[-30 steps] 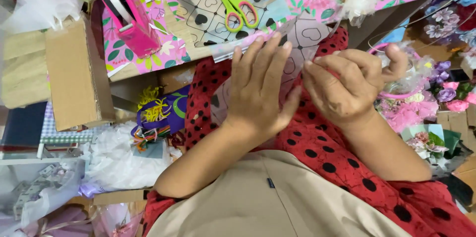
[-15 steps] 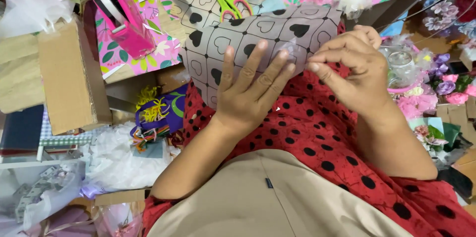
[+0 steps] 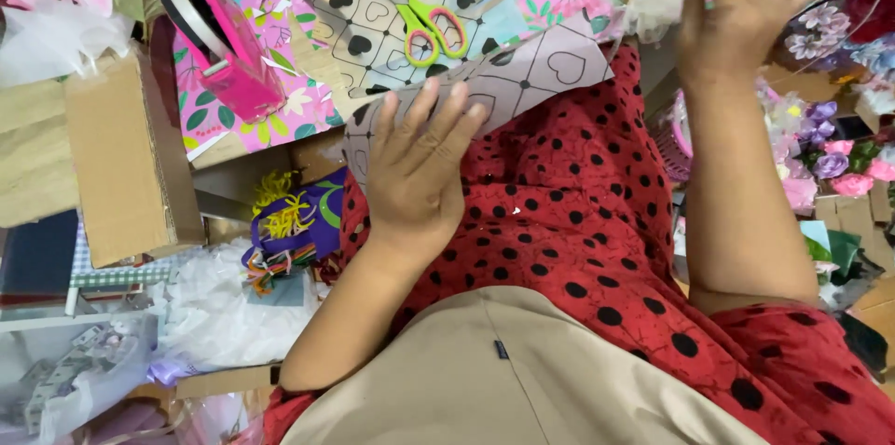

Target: The person is preparing floral wrapping materials by cutting decorative heart-patterned film and brown paper, then folding and taping them to create a bouquet wrap.

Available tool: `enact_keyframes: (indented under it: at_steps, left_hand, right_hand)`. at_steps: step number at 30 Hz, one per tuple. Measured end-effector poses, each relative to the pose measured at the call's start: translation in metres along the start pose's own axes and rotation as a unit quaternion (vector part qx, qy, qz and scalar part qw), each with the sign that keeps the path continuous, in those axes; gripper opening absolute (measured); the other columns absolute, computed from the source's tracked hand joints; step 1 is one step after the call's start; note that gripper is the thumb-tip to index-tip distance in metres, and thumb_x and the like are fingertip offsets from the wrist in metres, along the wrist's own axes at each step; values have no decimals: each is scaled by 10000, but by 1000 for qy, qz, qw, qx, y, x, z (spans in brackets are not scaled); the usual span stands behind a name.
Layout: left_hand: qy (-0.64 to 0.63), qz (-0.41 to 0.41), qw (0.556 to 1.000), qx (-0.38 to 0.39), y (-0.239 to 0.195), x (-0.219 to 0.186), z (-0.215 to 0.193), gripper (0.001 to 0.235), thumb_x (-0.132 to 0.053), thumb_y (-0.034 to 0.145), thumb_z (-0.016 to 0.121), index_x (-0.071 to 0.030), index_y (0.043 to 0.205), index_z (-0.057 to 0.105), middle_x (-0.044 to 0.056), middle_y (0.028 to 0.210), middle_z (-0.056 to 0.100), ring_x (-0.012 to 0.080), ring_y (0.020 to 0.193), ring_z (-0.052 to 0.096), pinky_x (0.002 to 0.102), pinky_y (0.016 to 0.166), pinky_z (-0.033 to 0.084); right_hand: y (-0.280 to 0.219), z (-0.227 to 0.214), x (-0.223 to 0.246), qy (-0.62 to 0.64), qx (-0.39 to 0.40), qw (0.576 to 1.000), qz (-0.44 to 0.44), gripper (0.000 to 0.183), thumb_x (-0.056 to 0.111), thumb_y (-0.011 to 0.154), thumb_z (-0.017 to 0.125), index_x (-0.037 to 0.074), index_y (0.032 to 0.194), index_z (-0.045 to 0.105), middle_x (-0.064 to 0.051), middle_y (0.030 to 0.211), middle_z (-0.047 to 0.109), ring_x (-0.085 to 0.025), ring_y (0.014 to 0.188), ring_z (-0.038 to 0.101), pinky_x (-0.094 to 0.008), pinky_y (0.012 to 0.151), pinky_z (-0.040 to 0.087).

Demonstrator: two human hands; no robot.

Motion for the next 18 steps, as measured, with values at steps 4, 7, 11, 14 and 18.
enact_keyframes:
  at_steps: [4, 7, 11, 14, 18]
  left_hand:
    - [-158, -93, 979, -85, 6, 8, -10, 363, 94, 1093, 573, -101, 1397, 597, 137, 1457, 607, 361, 1437, 572, 536, 1301, 436]
    - [-260, -169, 942, -126, 8, 17, -16, 284, -1, 1109, 557, -86, 1375, 607, 172, 1461, 591, 322, 1412, 597, 422, 1275, 490]
    - [-450, -307, 823, -160, 9, 33, -9, 421, -267, 1087, 559, -12, 1421, 556, 176, 1507, 546, 268, 1468, 500, 400, 1291, 390]
    - [-584, -400, 678, -195, 5, 47, 5, 435, -166, 1048, 549, -36, 1462, 519, 203, 1517, 535, 360, 1385, 573, 511, 1076, 576]
    - [-652, -413, 611, -178, 17, 40, 6, 493, -201, 1041, 529, -54, 1507, 465, 162, 1572, 484, 424, 1468, 477, 589, 1107, 532]
  right_hand:
    - [-25, 46, 6, -58, 168, 981, -73, 97, 100, 1031, 794, 166, 962, 777, -2, 897, 650, -265, 887, 561, -452, 1081, 338]
    - [-27, 42, 7, 9, 185, 980, -69, 206, 203, 984, 838, 92, 1157, 827, -76, 1096, 690, -305, 1011, 587, -463, 1039, 252]
    - [-28, 28, 12, 10, 192, 979, -64, 404, 277, 969, 854, 19, 1276, 805, -127, 1181, 693, -332, 1102, 601, -505, 1106, 235]
    - [-7, 5, 38, 34, 58, 990, -124, 405, 43, 905, 918, -62, 1241, 717, -239, 1208, 678, -351, 1072, 669, -520, 1021, 375]
    - [8, -21, 68, 131, 28, 988, -71, 343, 80, 947, 880, -65, 1217, 726, -232, 1231, 643, -390, 1104, 618, -537, 1005, 379]
Point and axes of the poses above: each hand's wrist, its own y-axis towards the middle knuckle, its own z-axis out of the palm, x = y × z, the point moved 5 cm from there along y, towards the middle knuckle
